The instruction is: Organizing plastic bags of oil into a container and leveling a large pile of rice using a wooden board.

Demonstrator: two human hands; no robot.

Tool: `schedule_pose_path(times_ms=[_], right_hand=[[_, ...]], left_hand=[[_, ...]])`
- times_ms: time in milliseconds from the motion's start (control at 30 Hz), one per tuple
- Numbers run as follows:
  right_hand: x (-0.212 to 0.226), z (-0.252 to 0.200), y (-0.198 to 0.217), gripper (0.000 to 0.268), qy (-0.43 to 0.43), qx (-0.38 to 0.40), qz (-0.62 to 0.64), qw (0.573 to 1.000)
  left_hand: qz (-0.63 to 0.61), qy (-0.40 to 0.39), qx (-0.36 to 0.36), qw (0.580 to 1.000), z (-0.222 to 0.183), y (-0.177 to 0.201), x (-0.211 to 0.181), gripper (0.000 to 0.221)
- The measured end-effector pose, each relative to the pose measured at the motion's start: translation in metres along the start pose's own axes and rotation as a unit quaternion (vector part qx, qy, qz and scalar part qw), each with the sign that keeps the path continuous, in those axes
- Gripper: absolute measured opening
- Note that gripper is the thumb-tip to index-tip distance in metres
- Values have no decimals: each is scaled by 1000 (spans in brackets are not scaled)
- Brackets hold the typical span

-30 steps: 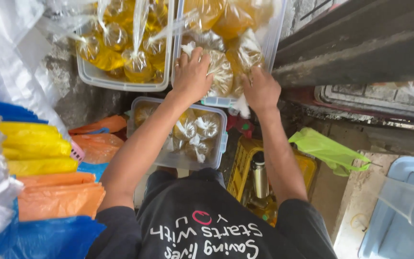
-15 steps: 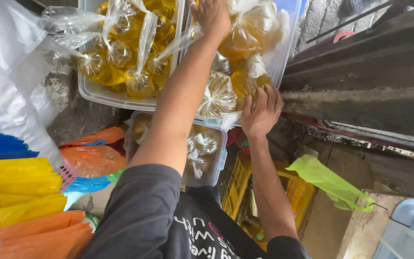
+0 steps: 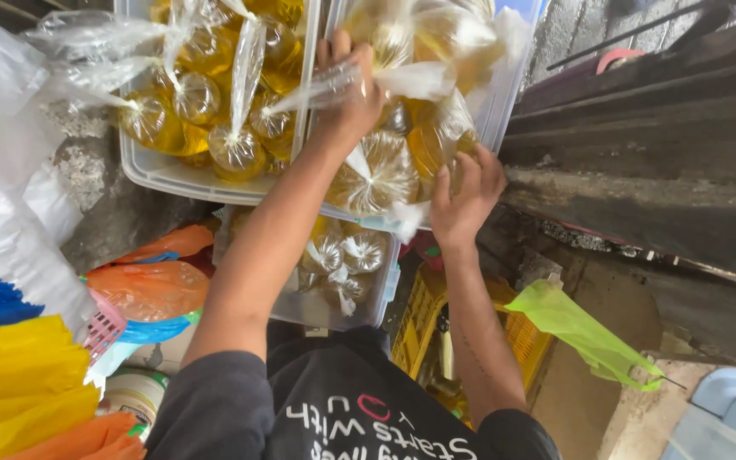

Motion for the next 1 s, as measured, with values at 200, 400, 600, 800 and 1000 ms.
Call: schedule_pose_path(times_ms=[200,400,600,800,1000], right_hand=[[5,137,-43,44,32,57,47,997],[-26,229,-146,83,-55,527,-214,820],[-27,156,-91,34,68,273,-148,948],[-49,102,-61,53,43,115,-12,992],[-32,114,-41,42,-44,166,80,982]], left_hand=[[-71,3,-11,997,5,-6,16,20],[-90,-27,-22,995,4,-3,16,22],[25,-10,-11,1000,11,-2,6,13],[-47,40,-2,998,103,5,5,17],[98,-64,-10,993,122,-46,24,38]])
Point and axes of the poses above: each hand's wrist, its own z-axis towards the middle knuckle, its own y-axis out of the back of the hand, x = y × z, the point moved 4 cm from there along z, towards the middle knuckle, and after that the axes turned 13 degrees about x, right-handed, at the moved point
